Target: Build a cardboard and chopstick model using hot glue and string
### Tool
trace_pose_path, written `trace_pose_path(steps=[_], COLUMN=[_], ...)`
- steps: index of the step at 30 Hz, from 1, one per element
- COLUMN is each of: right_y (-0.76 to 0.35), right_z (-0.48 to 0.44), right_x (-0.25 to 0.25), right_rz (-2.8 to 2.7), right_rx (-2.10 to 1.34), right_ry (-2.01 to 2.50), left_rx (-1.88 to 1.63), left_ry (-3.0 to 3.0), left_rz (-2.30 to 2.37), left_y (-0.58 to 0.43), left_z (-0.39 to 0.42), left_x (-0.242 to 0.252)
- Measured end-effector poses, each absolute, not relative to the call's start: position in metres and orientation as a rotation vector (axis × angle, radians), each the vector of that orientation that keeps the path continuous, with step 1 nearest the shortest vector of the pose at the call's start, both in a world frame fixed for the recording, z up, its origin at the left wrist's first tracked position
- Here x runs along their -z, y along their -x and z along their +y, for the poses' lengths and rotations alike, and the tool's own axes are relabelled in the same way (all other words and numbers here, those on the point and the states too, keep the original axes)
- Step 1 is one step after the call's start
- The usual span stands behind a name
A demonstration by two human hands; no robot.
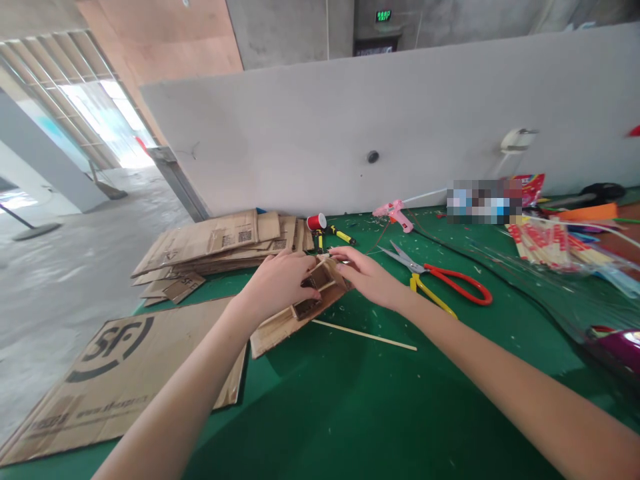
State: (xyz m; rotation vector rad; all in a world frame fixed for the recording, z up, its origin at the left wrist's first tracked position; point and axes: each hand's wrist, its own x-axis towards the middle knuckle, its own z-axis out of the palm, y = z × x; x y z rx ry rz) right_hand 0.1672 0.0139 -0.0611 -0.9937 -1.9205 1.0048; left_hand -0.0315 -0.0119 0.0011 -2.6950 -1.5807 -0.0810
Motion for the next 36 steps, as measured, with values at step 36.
trace_pose_path(steps=[36], right_y=[-0.163], right_z=[0.014], right_x=[0.091], right_rz=[-1.319], right_rx=[-1.523], right_ry=[0.868], left_rx=[0.0], left_ry=[2.477], left_rz=[-1.419], left_y=[0.006], left_z=[-0.004], left_x=[0.035])
